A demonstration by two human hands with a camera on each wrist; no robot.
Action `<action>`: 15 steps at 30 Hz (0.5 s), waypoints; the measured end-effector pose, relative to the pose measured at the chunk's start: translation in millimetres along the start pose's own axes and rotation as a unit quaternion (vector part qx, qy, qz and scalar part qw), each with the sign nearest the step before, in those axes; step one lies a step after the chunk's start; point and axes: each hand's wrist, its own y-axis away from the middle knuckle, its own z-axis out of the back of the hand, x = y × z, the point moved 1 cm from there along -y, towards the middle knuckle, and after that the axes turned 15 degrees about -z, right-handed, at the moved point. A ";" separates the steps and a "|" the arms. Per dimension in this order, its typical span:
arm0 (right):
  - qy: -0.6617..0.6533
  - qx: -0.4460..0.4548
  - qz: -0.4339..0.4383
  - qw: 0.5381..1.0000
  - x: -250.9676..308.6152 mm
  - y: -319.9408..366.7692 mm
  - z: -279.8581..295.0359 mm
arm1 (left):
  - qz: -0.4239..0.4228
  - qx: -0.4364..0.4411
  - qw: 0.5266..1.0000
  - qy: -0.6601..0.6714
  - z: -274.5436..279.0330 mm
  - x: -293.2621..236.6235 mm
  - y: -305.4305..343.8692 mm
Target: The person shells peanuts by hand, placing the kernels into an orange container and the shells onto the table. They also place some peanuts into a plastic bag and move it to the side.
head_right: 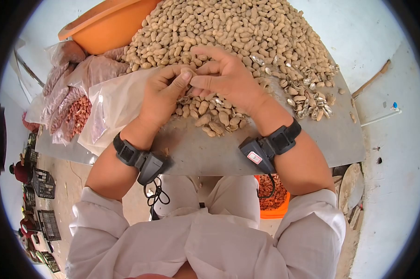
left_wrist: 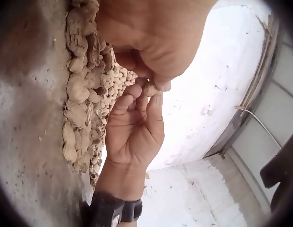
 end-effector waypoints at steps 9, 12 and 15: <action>-0.010 -0.036 -0.019 0.999 -6.2 -3.3 -11.5 | -0.081 0.007 0.991 -0.106 -4.9 6.6 1.6; 0.006 -0.032 -0.034 0.999 -5.4 -3.1 -11.2 | -0.076 0.003 0.993 -0.086 -4.2 4.8 2.1; -0.011 -0.031 -0.032 0.999 -4.3 -1.9 -13.6 | -0.055 -0.008 0.996 -0.071 -4.4 4.1 2.5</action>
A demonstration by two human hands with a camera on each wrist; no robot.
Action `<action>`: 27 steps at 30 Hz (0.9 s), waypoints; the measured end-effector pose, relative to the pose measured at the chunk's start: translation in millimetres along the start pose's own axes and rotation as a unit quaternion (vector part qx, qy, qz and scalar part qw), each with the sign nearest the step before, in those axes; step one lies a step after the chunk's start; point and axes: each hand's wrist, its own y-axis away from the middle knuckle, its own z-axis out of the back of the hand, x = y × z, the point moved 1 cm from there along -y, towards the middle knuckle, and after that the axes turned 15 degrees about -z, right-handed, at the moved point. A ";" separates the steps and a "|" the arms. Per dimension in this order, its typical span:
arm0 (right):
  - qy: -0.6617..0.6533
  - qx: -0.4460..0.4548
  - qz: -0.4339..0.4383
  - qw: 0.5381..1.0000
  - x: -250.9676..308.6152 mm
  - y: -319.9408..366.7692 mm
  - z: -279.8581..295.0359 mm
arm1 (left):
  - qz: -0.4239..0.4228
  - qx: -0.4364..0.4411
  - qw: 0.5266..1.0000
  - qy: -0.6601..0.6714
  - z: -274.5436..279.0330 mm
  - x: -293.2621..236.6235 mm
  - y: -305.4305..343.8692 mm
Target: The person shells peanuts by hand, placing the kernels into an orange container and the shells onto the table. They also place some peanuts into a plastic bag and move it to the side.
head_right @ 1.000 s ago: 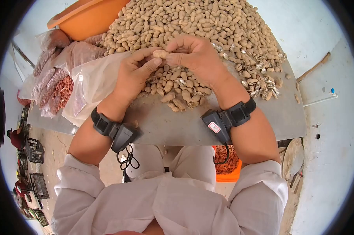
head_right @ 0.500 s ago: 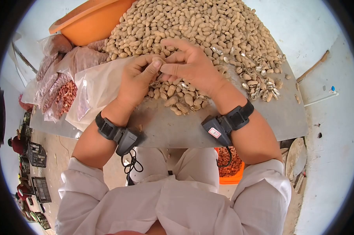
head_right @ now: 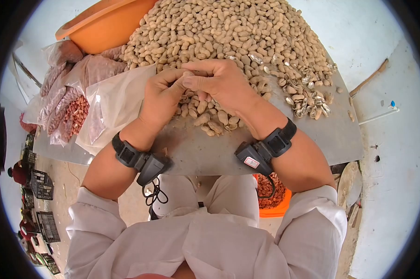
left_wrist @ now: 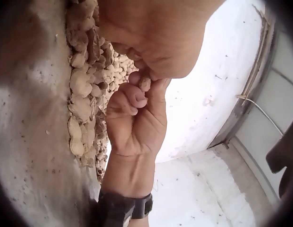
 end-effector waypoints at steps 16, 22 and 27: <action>-0.006 0.002 0.035 0.999 2.1 1.6 -2.9 | 0.035 -0.004 0.992 0.120 -0.3 -0.5 0.4; 0.052 0.042 0.054 0.996 5.6 1.0 10.0 | 0.108 0.004 0.972 0.210 -1.8 -10.8 0.3; -0.024 0.017 0.028 0.999 -0.9 -1.9 2.6 | 0.121 -0.039 0.966 0.226 -3.3 -2.6 0.7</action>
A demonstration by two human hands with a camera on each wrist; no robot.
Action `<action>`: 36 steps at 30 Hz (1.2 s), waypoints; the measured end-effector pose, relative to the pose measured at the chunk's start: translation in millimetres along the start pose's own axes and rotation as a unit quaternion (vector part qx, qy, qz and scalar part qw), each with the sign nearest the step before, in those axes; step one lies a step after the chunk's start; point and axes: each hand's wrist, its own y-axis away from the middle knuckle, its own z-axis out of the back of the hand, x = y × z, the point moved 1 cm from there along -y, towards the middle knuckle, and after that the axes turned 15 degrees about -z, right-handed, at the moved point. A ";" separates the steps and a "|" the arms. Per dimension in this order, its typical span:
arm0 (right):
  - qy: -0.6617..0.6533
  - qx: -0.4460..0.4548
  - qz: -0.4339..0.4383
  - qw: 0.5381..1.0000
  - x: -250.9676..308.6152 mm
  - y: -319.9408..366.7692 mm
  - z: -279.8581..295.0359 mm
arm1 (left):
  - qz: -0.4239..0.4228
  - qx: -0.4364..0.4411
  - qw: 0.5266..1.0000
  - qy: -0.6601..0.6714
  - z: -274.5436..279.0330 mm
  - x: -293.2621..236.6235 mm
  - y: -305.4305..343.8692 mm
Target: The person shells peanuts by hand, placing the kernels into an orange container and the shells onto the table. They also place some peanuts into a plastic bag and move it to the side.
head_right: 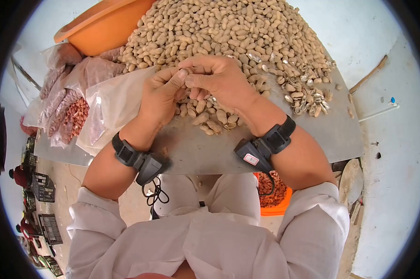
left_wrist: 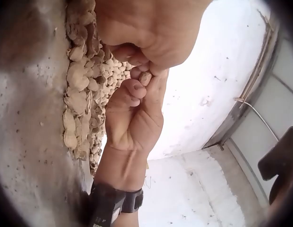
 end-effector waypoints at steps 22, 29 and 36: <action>0.208 -0.112 0.204 0.950 -3.3 -4.4 -0.9 | 0.155 -0.091 0.947 0.265 9.1 12.7 -9.3; 0.229 -0.133 0.185 0.946 -5.2 -4.4 2.2 | 0.175 -0.103 0.934 0.295 10.9 15.9 -7.9; 0.140 -0.102 0.153 0.973 -3.7 -3.3 1.4 | 0.165 -0.061 0.953 0.245 9.2 11.7 -7.7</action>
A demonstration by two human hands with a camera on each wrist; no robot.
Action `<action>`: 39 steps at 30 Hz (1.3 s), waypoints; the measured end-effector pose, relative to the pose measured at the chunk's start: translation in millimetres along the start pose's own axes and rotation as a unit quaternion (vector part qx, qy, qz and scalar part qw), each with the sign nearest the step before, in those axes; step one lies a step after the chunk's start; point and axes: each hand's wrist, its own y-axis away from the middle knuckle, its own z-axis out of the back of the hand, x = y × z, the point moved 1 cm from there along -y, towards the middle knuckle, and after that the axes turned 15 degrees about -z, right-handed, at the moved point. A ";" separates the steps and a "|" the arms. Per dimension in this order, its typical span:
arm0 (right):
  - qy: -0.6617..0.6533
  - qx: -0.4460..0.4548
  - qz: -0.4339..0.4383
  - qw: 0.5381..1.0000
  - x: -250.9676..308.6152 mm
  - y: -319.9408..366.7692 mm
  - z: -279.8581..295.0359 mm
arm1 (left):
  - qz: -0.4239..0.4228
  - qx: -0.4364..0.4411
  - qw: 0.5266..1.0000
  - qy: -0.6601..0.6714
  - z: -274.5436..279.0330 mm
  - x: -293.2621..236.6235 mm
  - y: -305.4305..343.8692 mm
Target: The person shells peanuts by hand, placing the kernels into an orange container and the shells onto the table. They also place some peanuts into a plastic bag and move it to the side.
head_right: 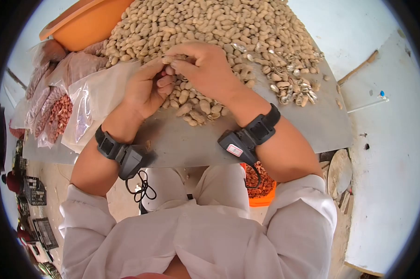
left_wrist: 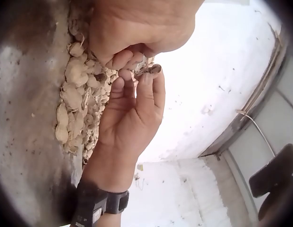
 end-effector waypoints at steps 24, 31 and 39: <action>0.361 0.060 -0.047 0.929 35.2 10.4 71.9 | -0.093 0.011 0.995 -0.043 1.3 -8.2 1.5; 0.380 0.131 0.005 0.916 12.4 3.2 42.6 | -0.086 -0.002 0.995 -0.053 3.3 -9.2 0.1; 0.439 0.138 0.029 0.888 -3.2 -1.5 28.1 | -0.085 -0.003 0.993 -0.077 -1.9 -9.6 2.8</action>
